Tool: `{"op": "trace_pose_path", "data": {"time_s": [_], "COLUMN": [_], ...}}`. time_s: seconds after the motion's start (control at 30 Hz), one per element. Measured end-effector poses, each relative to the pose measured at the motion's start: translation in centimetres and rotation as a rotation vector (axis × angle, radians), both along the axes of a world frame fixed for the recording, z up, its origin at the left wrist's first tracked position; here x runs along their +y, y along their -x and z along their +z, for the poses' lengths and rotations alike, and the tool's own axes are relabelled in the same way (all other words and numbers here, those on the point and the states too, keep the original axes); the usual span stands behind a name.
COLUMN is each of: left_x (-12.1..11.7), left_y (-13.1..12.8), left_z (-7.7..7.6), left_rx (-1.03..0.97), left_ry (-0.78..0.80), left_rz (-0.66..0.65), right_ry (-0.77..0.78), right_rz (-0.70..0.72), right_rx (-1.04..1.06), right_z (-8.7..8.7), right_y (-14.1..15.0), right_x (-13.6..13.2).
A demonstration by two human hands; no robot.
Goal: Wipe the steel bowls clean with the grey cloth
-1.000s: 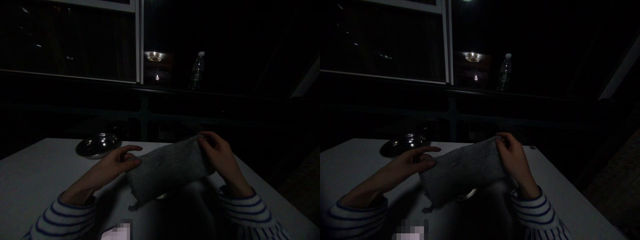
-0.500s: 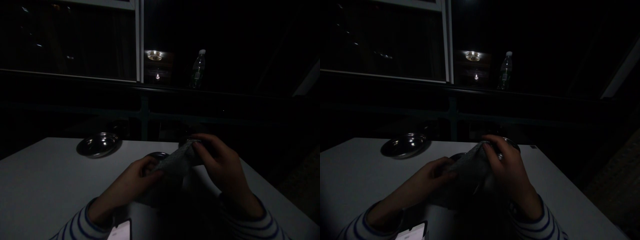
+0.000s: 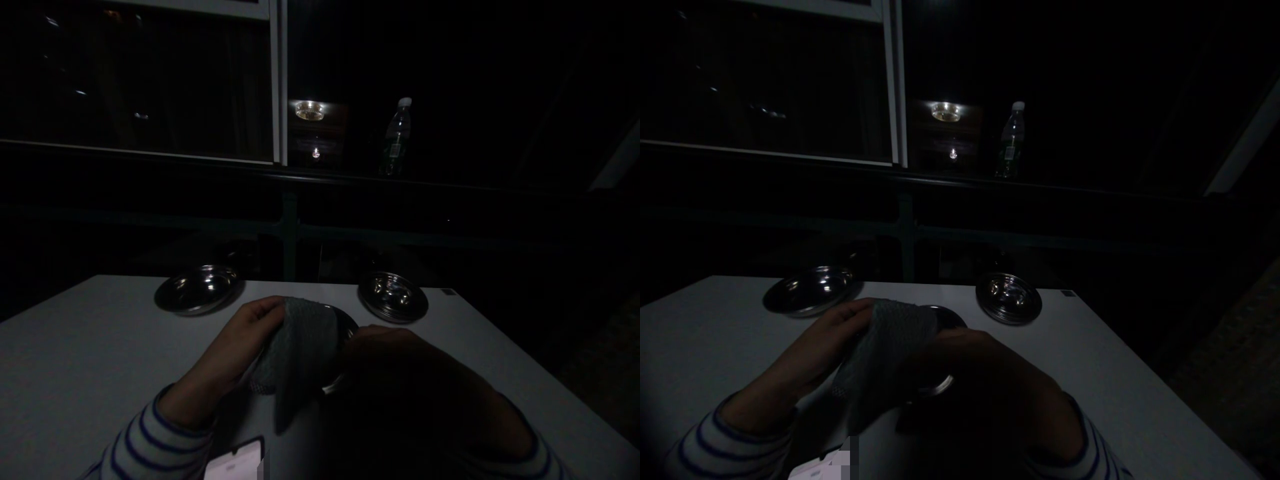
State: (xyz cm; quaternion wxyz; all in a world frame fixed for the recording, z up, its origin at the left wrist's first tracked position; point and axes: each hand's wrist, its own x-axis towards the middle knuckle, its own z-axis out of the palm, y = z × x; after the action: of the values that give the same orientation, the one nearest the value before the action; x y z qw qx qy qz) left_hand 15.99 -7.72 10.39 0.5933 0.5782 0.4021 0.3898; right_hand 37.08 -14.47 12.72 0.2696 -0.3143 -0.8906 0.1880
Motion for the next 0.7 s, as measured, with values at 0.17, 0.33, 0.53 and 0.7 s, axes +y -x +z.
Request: {"op": "trace_pose_path", "data": {"time_s": [0.17,0.33,0.53,0.7], "left_x": [-0.5,-1.0,-0.8,-0.4], "left_y": [0.0,-0.3,-0.6,-0.5], "left_z": [-0.1,-0.1,-0.6,-1.3], "left_rx": [-0.082,-0.14,0.06,0.213], "left_ry": [0.061,0.015,-0.056,-0.164], "left_rz": [-0.193,-0.203,-0.251,-0.346], "right_ry": [-0.182,0.038,0.154,0.437], "right_rz": [-0.367,-0.434,-0.671,-0.39], "right_rx": [0.015,-0.005,0.141,0.234], "right_z": [-1.4,-1.8,-2.0,-2.4], "right_y": [0.4,1.4,1.1,0.4], "right_x": [1.6,2.2,2.6,3.3]}}
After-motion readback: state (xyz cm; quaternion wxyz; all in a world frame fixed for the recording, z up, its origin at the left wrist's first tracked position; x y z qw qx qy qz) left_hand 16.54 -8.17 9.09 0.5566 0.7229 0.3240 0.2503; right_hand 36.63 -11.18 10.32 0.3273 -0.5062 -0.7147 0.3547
